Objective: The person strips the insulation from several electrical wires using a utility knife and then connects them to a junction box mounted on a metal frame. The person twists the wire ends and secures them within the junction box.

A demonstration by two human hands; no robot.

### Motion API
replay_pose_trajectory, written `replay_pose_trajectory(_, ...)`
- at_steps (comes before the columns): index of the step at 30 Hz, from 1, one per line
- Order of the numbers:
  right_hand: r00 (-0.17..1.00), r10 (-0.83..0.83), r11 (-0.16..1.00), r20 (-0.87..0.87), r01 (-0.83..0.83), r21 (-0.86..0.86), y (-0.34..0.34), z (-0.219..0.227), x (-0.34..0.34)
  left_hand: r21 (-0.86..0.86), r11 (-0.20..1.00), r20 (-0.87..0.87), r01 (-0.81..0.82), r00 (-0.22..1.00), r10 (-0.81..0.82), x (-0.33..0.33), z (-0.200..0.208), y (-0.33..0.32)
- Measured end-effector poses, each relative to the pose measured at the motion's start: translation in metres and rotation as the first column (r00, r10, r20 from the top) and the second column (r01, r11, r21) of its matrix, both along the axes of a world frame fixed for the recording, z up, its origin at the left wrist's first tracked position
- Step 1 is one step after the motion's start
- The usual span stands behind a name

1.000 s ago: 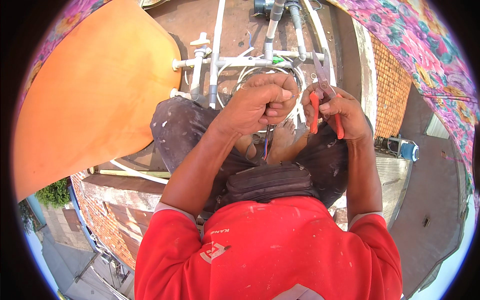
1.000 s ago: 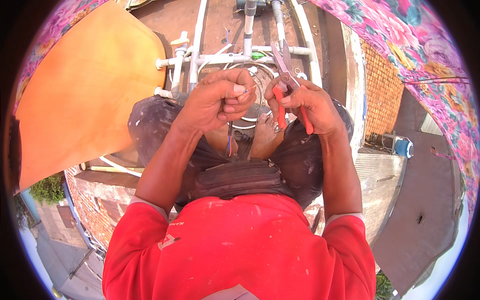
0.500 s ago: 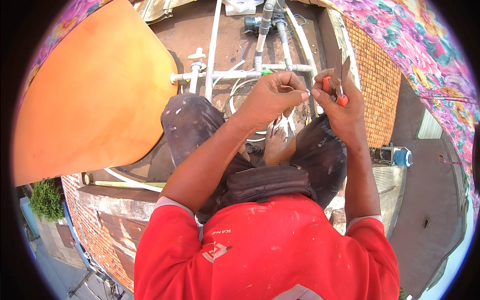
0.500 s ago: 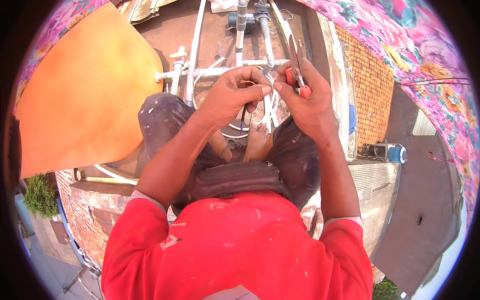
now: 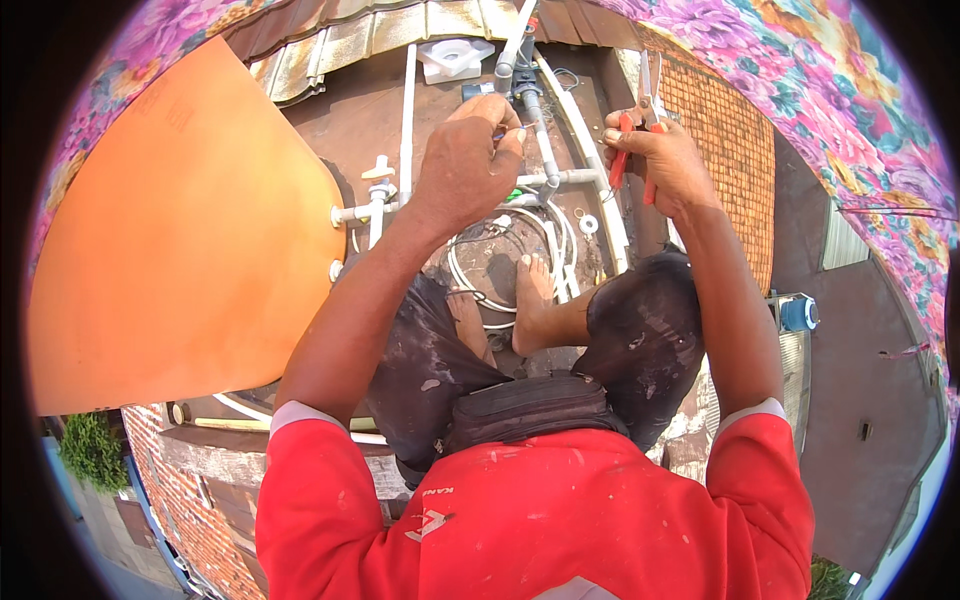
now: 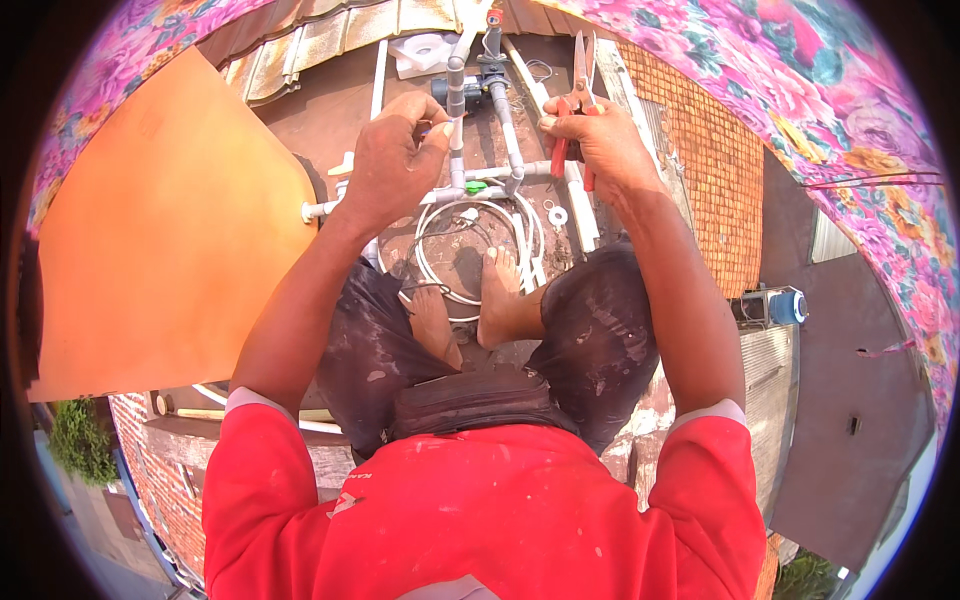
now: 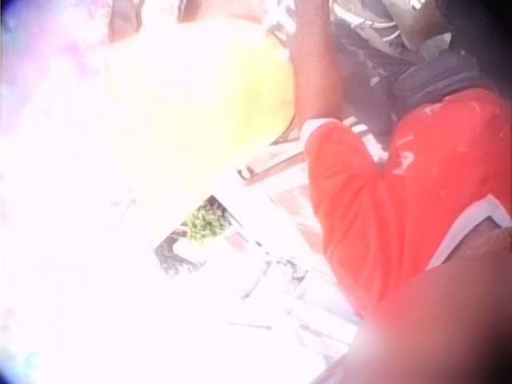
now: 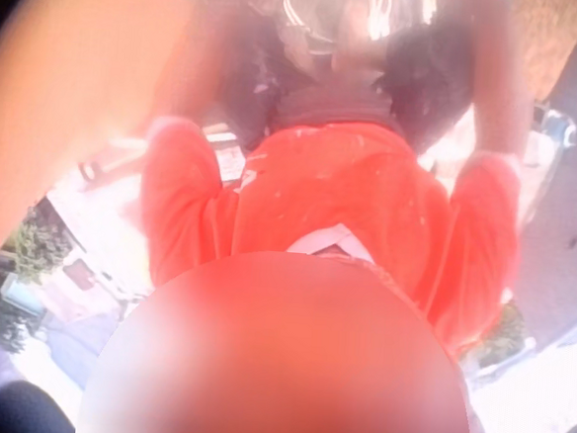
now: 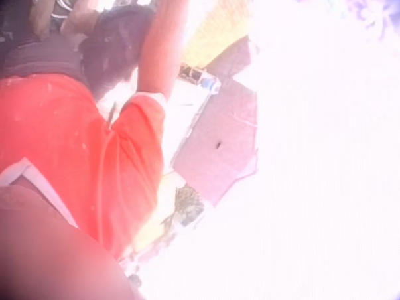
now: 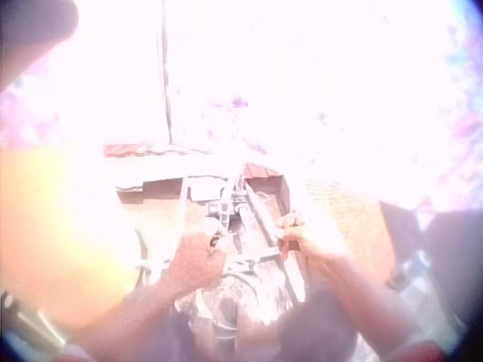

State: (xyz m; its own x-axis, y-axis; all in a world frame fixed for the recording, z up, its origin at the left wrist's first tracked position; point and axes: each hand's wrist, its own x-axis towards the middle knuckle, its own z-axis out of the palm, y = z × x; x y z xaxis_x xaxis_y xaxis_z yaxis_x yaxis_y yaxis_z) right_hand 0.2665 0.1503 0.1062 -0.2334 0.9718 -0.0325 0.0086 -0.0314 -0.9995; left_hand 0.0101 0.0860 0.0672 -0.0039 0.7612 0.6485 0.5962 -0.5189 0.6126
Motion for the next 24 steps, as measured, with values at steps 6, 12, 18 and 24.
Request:
replay_pose_trajectory(6,0.898,-0.014,0.997,0.44,0.044,-0.06,0.192,-0.078,-0.007,-0.488,0.835,-0.081,-0.255,0.965,0.248,-0.146,-0.064,0.174)
replay_pose_trajectory(12,0.941,-0.295,0.925,0.166,0.325,-0.195,0.367,-0.174,-0.09,-0.352,0.936,-0.082,0.011,0.996,-0.042,-0.119,-0.131,0.349)
replay_pose_trajectory(18,0.924,-0.368,0.889,0.103,0.382,-0.254,0.422,-0.23,-0.101,-0.467,0.883,-0.025,0.045,0.998,-0.064,-0.056,-0.132,0.407)
replay_pose_trajectory(24,0.932,-0.337,0.924,0.135,0.355,-0.14,0.443,-0.231,-0.102,-0.287,0.957,-0.415,0.05,0.893,-0.172,-0.048,-0.152,0.445)
